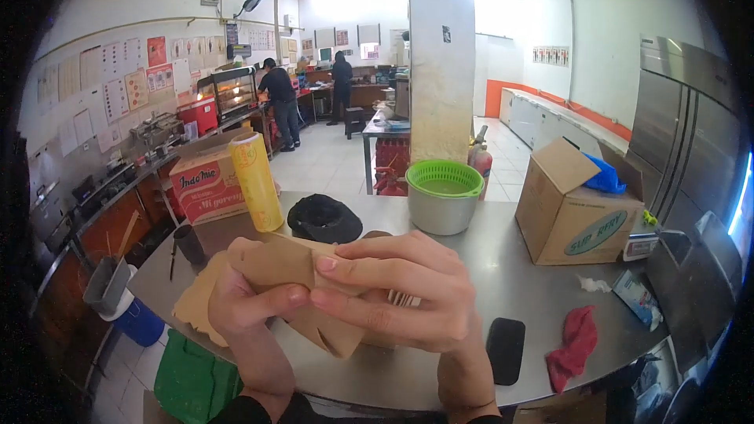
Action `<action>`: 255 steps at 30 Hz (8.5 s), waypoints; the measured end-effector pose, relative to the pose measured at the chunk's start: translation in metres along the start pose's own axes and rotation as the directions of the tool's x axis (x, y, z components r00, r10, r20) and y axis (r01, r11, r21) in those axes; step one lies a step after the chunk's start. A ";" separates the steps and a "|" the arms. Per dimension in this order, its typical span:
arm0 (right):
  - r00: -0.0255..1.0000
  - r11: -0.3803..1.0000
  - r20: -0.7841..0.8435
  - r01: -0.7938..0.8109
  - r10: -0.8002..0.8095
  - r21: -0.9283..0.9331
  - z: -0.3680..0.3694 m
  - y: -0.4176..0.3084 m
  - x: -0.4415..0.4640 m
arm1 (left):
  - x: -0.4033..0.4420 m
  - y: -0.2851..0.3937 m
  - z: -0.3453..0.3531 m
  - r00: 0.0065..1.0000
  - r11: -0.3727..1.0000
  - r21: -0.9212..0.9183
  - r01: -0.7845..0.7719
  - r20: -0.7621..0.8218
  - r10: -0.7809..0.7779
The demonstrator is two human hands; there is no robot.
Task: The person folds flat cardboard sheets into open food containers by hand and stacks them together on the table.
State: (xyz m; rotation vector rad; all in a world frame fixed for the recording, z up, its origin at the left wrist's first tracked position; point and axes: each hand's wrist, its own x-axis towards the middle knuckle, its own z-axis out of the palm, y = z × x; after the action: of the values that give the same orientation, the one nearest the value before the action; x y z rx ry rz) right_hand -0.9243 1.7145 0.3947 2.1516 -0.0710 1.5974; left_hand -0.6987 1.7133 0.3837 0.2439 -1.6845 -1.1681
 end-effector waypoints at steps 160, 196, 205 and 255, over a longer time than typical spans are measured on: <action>-0.106 0.608 0.994 -0.790 -0.013 -0.076 0.020 0.026 -0.019 | -0.126 -0.109 0.105 0.846 0.683 0.708 0.178 -0.465 0.261; 0.479 0.703 0.844 -0.687 0.243 0.187 -0.030 0.005 0.009 | -0.111 -0.131 0.094 0.925 0.888 0.452 0.089 -0.368 0.094; 0.506 0.476 0.315 -0.862 0.803 0.172 -0.031 -0.070 -0.110 | -0.088 -0.133 0.051 0.985 0.973 -0.158 0.170 -0.008 -0.174; 0.166 0.173 -0.136 -0.984 0.977 0.037 -0.014 -0.214 -0.175 | -0.194 -0.041 -0.076 0.778 0.626 0.486 0.609 -0.521 -0.351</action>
State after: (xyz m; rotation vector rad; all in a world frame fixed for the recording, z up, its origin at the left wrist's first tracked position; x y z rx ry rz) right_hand -0.9283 1.8724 0.1670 1.8994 -1.8581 2.2637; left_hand -0.5639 1.7726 0.2313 1.3677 -1.6388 -0.7854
